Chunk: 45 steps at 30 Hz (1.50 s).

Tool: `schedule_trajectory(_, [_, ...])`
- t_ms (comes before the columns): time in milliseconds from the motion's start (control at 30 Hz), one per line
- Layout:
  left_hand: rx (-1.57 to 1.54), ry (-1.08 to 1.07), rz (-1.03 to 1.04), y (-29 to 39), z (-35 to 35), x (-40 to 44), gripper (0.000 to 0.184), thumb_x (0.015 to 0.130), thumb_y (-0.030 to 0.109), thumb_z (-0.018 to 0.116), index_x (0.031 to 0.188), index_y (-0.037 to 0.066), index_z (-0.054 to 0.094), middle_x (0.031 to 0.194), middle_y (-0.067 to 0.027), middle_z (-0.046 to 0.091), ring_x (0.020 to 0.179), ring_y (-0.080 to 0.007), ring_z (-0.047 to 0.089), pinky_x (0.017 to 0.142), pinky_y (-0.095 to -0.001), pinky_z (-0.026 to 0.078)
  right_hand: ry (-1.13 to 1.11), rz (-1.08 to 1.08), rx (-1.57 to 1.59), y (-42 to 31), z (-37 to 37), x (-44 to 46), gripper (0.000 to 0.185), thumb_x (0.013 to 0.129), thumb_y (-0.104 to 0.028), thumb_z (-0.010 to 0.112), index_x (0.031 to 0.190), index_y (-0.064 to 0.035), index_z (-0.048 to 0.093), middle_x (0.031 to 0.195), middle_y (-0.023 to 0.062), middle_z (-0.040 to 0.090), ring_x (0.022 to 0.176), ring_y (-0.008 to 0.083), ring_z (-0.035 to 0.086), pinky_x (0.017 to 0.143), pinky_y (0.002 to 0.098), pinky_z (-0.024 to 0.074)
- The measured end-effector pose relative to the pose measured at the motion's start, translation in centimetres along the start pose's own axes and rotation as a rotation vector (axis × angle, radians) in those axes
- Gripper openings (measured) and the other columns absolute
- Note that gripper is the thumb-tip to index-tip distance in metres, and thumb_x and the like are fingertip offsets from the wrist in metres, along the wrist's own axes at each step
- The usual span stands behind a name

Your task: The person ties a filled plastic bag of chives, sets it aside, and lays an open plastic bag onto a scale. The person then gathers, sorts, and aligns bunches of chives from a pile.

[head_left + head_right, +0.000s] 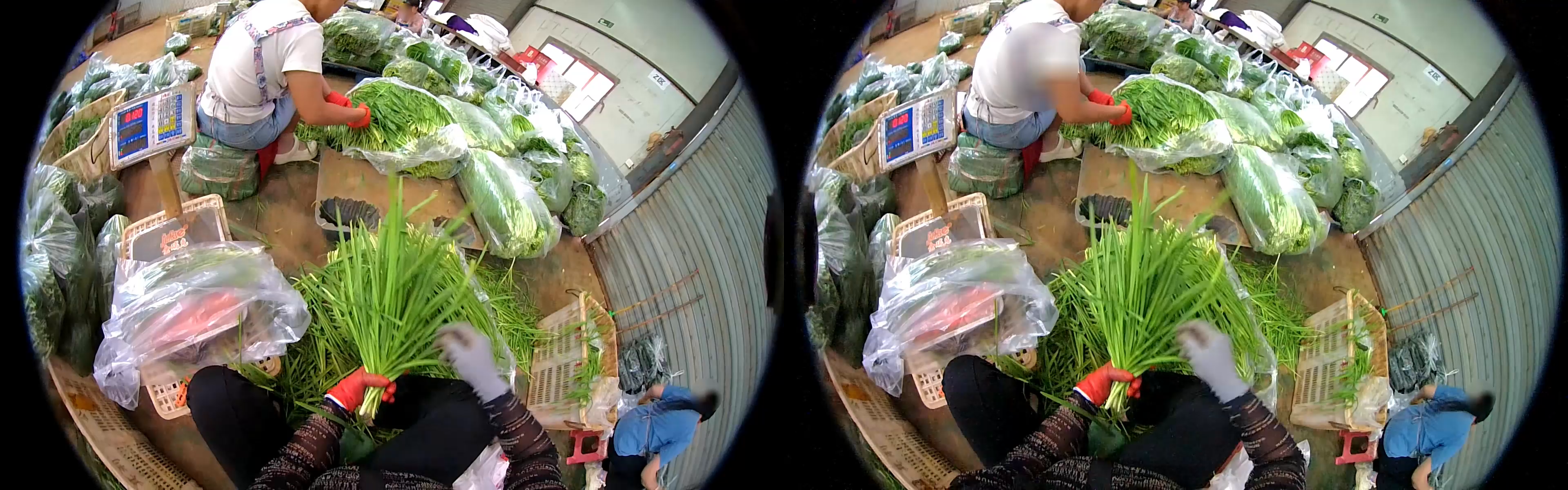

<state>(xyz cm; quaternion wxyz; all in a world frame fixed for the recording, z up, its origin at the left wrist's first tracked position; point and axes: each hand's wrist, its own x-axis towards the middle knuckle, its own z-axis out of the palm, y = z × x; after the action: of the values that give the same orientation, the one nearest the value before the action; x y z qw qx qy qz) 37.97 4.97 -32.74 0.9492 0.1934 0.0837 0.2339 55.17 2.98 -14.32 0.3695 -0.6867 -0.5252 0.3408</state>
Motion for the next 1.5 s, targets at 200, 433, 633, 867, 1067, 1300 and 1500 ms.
schedule_trajectory(200, [-0.216, -0.05, 0.031, -0.6, -1.7, 0.2, 0.053, 0.078, 0.024, 0.057, 0.121, -0.004, 0.046, 0.07, -0.0028, 0.051, 0.059, -0.0141, 0.049, 0.067, -0.0304, 0.044, -0.406, 0.435, -0.054, 9.3, 4.7, -2.1, 0.019, 0.083, -0.01, 0.054, 0.096, 0.0027, 0.06, 0.079, 0.0084, 0.064, 0.061, 0.0129, 0.059, 0.058, 0.0255, 0.0478])
schedule_trajectory(433, [-0.112, -0.079, 0.146, 0.0, -0.7, -0.8, 0.054, 0.072, 0.027, 0.06, 0.114, -0.004, 0.05, 0.058, -0.0039, 0.047, 0.05, -0.0143, 0.046, 0.059, -0.0302, 0.042, 0.231, -0.007, 0.258, 4.1, 2.4, 3.6, 0.021, 0.086, 0.001, 0.049, 0.106, 0.0042, 0.053, 0.09, 0.0087, 0.062, 0.068, 0.0092, 0.055, 0.06, 0.0198, 0.0449])
schedule_trajectory(633, [-0.098, -0.215, 0.11, 0.1, -1.2, -0.9, 0.057, 0.067, 0.024, 0.065, 0.113, -0.006, 0.05, 0.062, -0.0089, 0.053, 0.051, -0.0182, 0.051, 0.06, -0.033, 0.044, 0.409, -0.124, 0.288, 1.7, 1.1, 8.2, 0.021, 0.088, -0.003, 0.047, 0.108, 0.0031, 0.051, 0.093, 0.0095, 0.061, 0.059, 0.0074, 0.053, 0.054, 0.0189, 0.044])
schedule_trajectory(867, [-0.089, -0.255, 0.105, 0.0, -1.7, -0.6, 0.056, 0.067, 0.025, 0.066, 0.112, -0.005, 0.051, 0.062, -0.0099, 0.054, 0.051, -0.0194, 0.052, 0.06, -0.0335, 0.044, 0.227, 0.129, -0.018, 0.2, 2.0, 9.1, 0.014, 0.086, -0.012, 0.056, 0.092, 0.0011, 0.055, 0.07, 0.005, 0.059, 0.044, 0.0062, 0.046, 0.039, 0.0204, 0.0387])
schedule_trajectory(1067, [-0.097, -0.296, 0.094, 0.0, -1.6, -0.5, 0.055, 0.066, 0.025, 0.066, 0.11, -0.005, 0.052, 0.062, -0.0102, 0.055, 0.051, -0.0198, 0.053, 0.059, -0.034, 0.045, 0.049, 0.349, 0.355, 0.8, 4.4, 6.2, 0.017, 0.086, -0.018, 0.057, 0.088, -0.002, 0.055, 0.064, 0.0027, 0.057, 0.043, 0.0082, 0.046, 0.038, 0.021, 0.0361])
schedule_trajectory(1300, [-0.16, -0.246, 0.098, -0.3, -0.7, -1.0, 0.052, 0.065, 0.024, 0.066, 0.106, -0.005, 0.053, 0.058, -0.009, 0.052, 0.048, -0.0175, 0.05, 0.055, -0.032, 0.043, 0.261, -0.439, -0.869, 3.8, 2.3, 7.4, 0.032, 0.093, -0.032, 0.041, 0.076, -0.0109, 0.057, 0.053, 0.0075, 0.051, 0.045, 0.0229, 0.051, 0.044, 0.0339, 0.0393])
schedule_trajectory(1500, [-0.15, -0.204, 0.124, 0.2, -0.2, -0.6, 0.051, 0.066, 0.023, 0.064, 0.106, -0.006, 0.052, 0.057, -0.0076, 0.051, 0.047, -0.0165, 0.048, 0.054, -0.0307, 0.043, 0.331, 0.031, -0.53, 3.9, -4.9, 7.5, 0.016, 0.084, -0.013, 0.051, 0.078, -0.0051, 0.063, 0.071, 0.0096, 0.062, 0.06, 0.015, 0.057, 0.056, 0.0275, 0.0453])
